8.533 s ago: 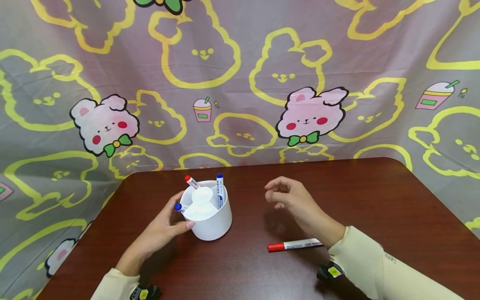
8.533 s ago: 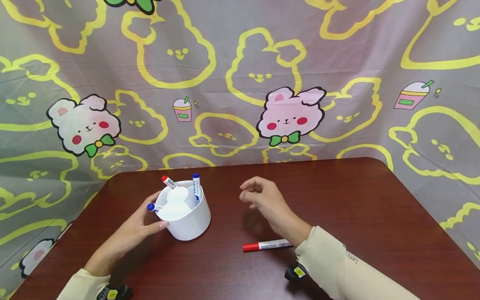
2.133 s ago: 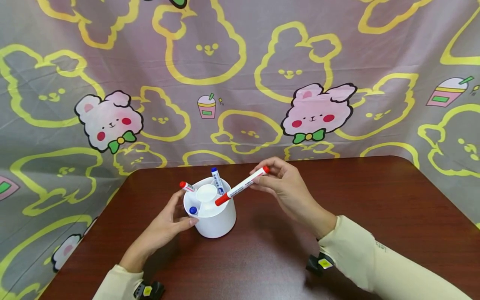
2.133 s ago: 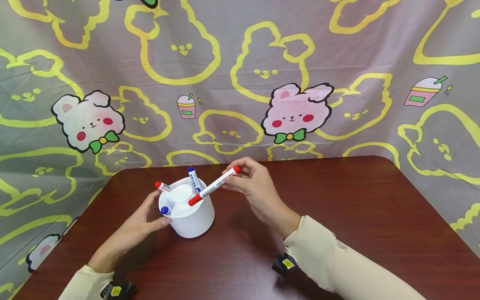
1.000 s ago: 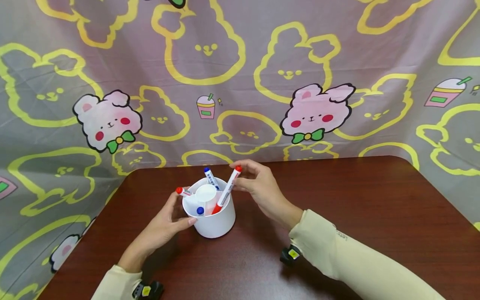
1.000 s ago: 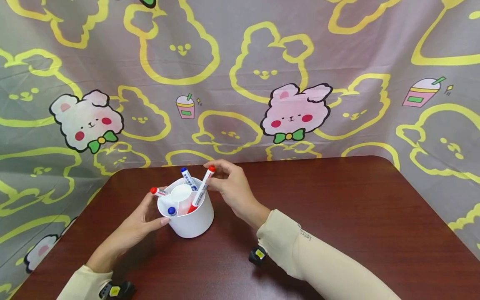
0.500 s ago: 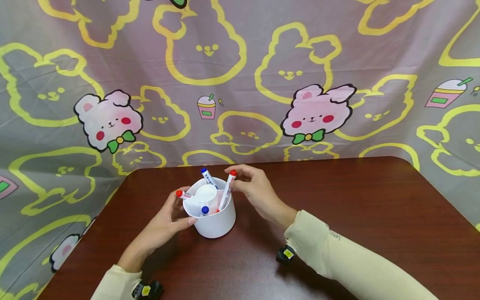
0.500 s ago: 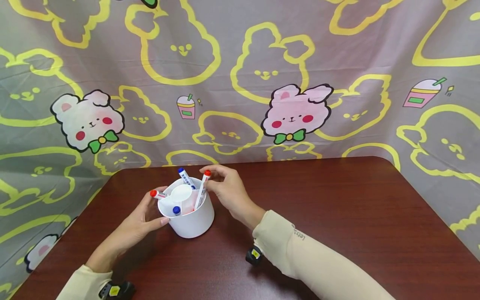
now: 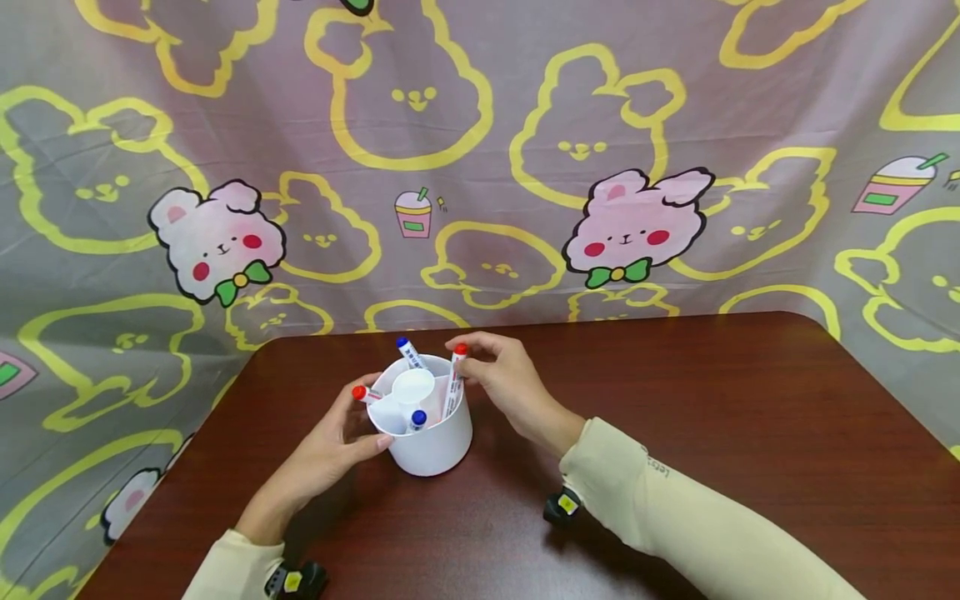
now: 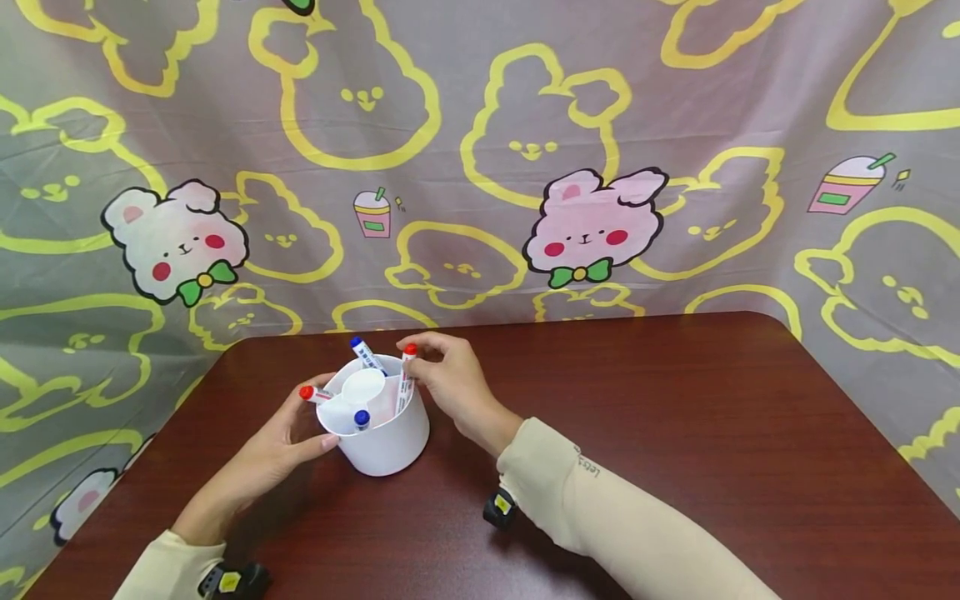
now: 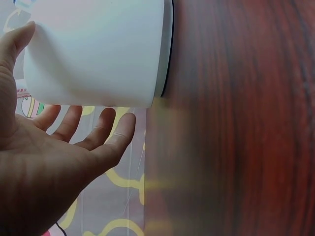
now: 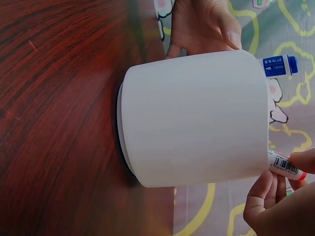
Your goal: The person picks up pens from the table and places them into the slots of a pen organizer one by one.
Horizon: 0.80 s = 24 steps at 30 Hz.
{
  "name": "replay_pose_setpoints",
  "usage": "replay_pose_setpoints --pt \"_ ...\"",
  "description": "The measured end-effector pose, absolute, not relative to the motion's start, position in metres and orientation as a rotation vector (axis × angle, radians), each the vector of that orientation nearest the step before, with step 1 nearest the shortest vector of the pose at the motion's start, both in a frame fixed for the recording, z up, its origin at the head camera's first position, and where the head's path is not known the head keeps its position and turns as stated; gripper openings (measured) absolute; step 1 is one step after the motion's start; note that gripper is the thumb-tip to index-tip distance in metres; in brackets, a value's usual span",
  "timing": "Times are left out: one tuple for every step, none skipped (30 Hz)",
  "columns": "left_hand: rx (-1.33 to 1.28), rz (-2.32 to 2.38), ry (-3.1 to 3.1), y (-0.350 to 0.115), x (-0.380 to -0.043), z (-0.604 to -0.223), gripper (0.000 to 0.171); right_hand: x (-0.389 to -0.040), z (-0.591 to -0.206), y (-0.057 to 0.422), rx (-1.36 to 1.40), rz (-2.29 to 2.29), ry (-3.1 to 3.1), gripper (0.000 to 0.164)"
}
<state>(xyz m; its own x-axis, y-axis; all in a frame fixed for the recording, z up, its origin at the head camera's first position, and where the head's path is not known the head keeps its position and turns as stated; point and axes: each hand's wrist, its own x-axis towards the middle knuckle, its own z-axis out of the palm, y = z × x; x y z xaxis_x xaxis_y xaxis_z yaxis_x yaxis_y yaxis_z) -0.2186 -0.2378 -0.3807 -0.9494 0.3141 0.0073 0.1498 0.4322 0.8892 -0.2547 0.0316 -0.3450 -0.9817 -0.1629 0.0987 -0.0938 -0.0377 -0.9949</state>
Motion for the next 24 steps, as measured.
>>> replay_pose_setpoints --pt "0.418 1.545 2.518 -0.2377 -0.2185 -0.3809 0.083 -0.2548 -0.3452 0.0313 -0.275 -2.209 2.145 0.027" --pt "0.425 1.55 2.518 -0.2377 -0.2184 -0.3812 0.082 -0.255 -0.3454 0.0309 -0.267 -2.208 2.144 0.027" --pt "0.433 1.556 2.517 -0.2376 -0.2182 -0.3815 0.081 -0.2553 -0.3458 0.0306 -0.256 -2.208 2.144 0.026" --pt "0.436 1.557 2.521 -0.2375 -0.2181 -0.3817 0.08 -0.2557 -0.3463 0.0302 -0.248 -2.209 2.141 0.026" --pt "0.44 1.559 2.523 -0.2374 -0.218 -0.3818 0.079 -0.256 -0.3466 0.03 -0.244 -2.213 2.134 0.025" --pt "0.438 1.554 2.527 -0.2374 -0.218 -0.3818 0.079 -0.2564 -0.3471 0.0297 -0.241 -2.216 2.129 0.025" --pt "0.436 1.551 2.531 -0.2373 -0.218 -0.3818 0.079 -0.2568 -0.3478 0.0294 -0.242 -2.22 2.125 0.025" --pt "0.432 1.548 2.535 -0.2373 -0.218 -0.3818 0.079 -0.2573 -0.3486 0.0291 -0.241 -2.221 2.124 0.024" --pt "0.425 1.547 2.536 -0.2372 -0.2178 -0.3818 0.079 -0.2576 -0.3492 0.0289 -0.236 -2.221 2.12 0.024" --pt "0.42 1.55 2.534 -0.2371 -0.2178 -0.3817 0.078 -0.2579 -0.3498 0.0288 -0.231 -2.22 2.114 0.024" --pt "0.417 1.554 2.531 -0.237 -0.2178 -0.3817 0.078 -0.2582 -0.3504 0.0287 -0.226 -2.219 2.11 0.024" --pt "0.413 1.557 2.528 -0.237 -0.2177 -0.3816 0.078 -0.2585 -0.3509 0.0286 -0.219 -2.216 2.107 0.024" --pt "0.411 1.564 2.524 -0.2369 -0.2175 -0.3815 0.078 -0.2587 -0.3515 0.0286 -0.213 -2.213 2.108 0.024" --pt "0.412 1.569 2.52 -0.2367 -0.2173 -0.3814 0.078 -0.2588 -0.3518 0.0287 -0.204 -2.209 2.107 0.024" --pt "0.411 1.574 2.518 -0.2367 -0.2172 -0.3813 0.077 -0.2589 -0.3521 0.0287 -0.2 -2.208 2.106 0.024" --pt "0.417 1.578 2.516 -0.2367 -0.2172 -0.3811 0.077 -0.259 -0.3523 0.0288 -0.199 -2.207 2.105 0.024" --pt "0.422 1.581 2.513 -0.2368 -0.2171 -0.3807 0.077 -0.2591 -0.3525 0.0288 -0.201 -2.207 2.107 0.025" --pt "0.428 1.585 2.512 -0.2369 -0.217 -0.3804 0.077 -0.2591 -0.3524 0.0287 -0.201 -2.208 2.106 0.025" --pt "0.435 1.588 2.51 -0.237 -0.217 -0.3801 0.077 -0.259 -0.3522 0.0287 -0.202 -2.21 2.104 0.025" --pt "0.437 1.589 2.51 -0.2371 -0.2168 -0.3798 0.077 -0.2588 -0.3519 0.0286 -0.202 -2.212 2.101 0.025" --pt "0.442 1.585 2.509 -0.2374 -0.2167 -0.3795 0.077 -0.2588 -0.352 0.0284 -0.202 -2.214 2.099 0.026" --pt "0.444 1.584 2.507 -0.2374 -0.2165 -0.3793 0.077 -0.2586 -0.3518 0.0284 -0.202 -2.212 2.099 0.026" --pt "0.439 1.576 2.512 -0.2378 -0.2163 -0.3795 0.077 -0.2585 -0.3519 0.0283 -0.203 -2.209 2.103 0.026" --pt "0.431 1.569 2.518 -0.2381 -0.2159 -0.3796 0.077 -0.2587 -0.3522 0.0283 -0.201 -2.204 2.105 0.025"
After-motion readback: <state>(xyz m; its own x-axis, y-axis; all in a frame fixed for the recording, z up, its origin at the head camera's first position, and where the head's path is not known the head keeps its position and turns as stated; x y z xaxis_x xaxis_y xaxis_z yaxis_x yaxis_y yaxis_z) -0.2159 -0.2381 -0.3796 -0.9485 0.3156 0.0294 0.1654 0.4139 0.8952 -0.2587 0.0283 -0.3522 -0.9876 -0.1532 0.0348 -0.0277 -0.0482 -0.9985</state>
